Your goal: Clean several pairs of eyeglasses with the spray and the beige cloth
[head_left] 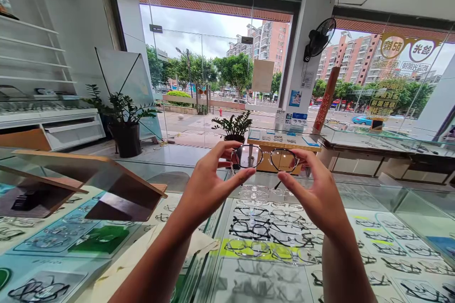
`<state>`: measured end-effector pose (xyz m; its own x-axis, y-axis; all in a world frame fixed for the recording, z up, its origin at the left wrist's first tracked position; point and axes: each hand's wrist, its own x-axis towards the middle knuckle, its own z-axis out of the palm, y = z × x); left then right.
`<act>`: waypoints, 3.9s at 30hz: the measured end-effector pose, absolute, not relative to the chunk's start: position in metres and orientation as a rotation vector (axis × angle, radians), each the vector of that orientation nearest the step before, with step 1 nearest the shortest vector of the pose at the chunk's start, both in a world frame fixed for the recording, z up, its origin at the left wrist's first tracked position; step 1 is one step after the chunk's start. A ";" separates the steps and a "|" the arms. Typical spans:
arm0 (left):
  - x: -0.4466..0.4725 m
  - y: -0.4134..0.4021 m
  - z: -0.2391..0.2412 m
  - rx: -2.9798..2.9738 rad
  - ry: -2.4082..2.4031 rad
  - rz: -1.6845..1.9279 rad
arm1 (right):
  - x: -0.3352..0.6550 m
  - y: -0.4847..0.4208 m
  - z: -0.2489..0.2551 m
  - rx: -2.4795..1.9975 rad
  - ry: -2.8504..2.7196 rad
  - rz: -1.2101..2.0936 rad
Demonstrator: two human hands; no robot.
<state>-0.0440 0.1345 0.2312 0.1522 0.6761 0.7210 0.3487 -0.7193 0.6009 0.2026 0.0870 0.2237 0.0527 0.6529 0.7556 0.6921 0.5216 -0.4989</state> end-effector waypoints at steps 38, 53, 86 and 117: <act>-0.037 0.144 0.226 2.124 0.894 1.655 | 0.205 0.088 0.225 -1.157 -1.574 -0.061; -0.025 0.129 0.227 2.232 1.030 1.833 | 0.210 0.092 0.225 -1.168 -1.584 -0.064; -0.015 0.130 0.220 2.255 0.987 2.018 | 0.212 0.094 0.223 -1.194 -1.573 0.027; -0.021 0.174 0.207 1.993 0.765 1.698 | 0.201 0.090 0.224 -1.136 -1.488 -0.330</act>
